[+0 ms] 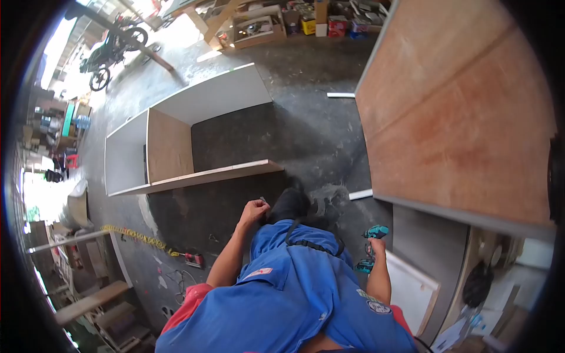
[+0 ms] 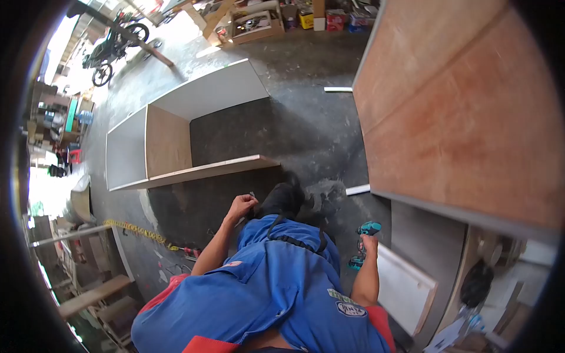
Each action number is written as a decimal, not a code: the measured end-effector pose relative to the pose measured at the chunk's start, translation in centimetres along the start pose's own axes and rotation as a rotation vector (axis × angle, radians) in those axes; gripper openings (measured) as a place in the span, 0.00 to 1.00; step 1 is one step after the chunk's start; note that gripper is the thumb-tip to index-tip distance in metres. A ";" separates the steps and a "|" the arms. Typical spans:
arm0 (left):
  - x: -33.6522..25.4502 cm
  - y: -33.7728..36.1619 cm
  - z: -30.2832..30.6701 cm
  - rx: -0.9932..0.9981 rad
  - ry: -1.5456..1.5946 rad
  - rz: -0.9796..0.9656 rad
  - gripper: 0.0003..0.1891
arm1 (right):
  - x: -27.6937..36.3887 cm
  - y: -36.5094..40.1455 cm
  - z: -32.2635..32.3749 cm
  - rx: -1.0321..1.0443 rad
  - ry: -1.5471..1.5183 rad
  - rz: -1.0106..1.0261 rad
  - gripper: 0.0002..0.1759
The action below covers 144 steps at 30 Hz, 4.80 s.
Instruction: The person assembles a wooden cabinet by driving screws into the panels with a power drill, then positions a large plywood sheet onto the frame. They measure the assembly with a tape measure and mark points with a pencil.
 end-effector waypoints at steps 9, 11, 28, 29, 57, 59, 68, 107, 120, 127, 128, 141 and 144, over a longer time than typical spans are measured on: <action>-17.0 -20.1 3.4 -0.095 -0.003 -0.063 0.21 | 3.0 -12.0 -0.1 0.113 -0.004 0.087 0.11; -22.1 -24.6 4.8 -0.011 0.094 -0.009 0.21 | 8.7 -9.4 -1.5 0.134 0.081 0.033 0.11; -35.4 -60.0 2.3 -0.137 -0.079 0.162 0.09 | 47.4 -12.7 -6.9 0.162 0.100 -0.020 0.11; -35.3 -61.9 1.6 -0.139 -0.069 0.130 0.09 | 47.8 -12.9 -7.2 0.159 0.104 -0.048 0.12; -24.0 -88.5 -3.8 0.022 -0.284 0.039 0.06 | 56.1 -14.7 -15.4 0.091 0.135 -0.385 0.12; -28.1 -82.6 -0.5 -0.042 -0.104 0.058 0.07 | 58.5 -14.1 -14.4 0.099 0.176 -0.314 0.13; -45.5 -61.8 21.4 0.068 0.381 0.005 0.17 | 75.5 -12.7 -13.3 0.151 0.356 0.034 0.13; -44.2 -44.5 66.2 -1.454 2.031 -0.890 0.09 | 127.6 13.8 -79.2 1.515 1.408 1.301 0.10; -36.9 -35.9 81.0 -1.711 1.804 -0.660 0.12 | 124.7 23.6 -96.5 1.637 1.450 1.267 0.10; -34.2 -36.3 88.6 -1.760 1.850 -0.675 0.12 | 124.8 26.1 -105.7 1.695 1.547 1.188 0.11; -33.6 -36.3 90.1 -1.761 1.849 -0.672 0.12 | 124.8 26.6 -107.1 1.704 1.558 1.183 0.11; -28.2 -39.7 95.1 -1.685 2.143 -0.846 0.10 | 123.3 29.1 -118.2 1.707 1.648 1.087 0.10; -22.2 -46.8 91.4 -1.615 2.476 -0.802 0.09 | 121.9 27.6 -120.2 1.749 1.568 1.004 0.08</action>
Point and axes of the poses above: each hand's wrist, its own y-axis away from the middle knuckle, its own z-axis out of the back of the hand, x = y × z, the point moved 2 cm from there along -y, towards the middle knuckle, and after that the axes turned 8 degrees about x, right-handed, at the moved point
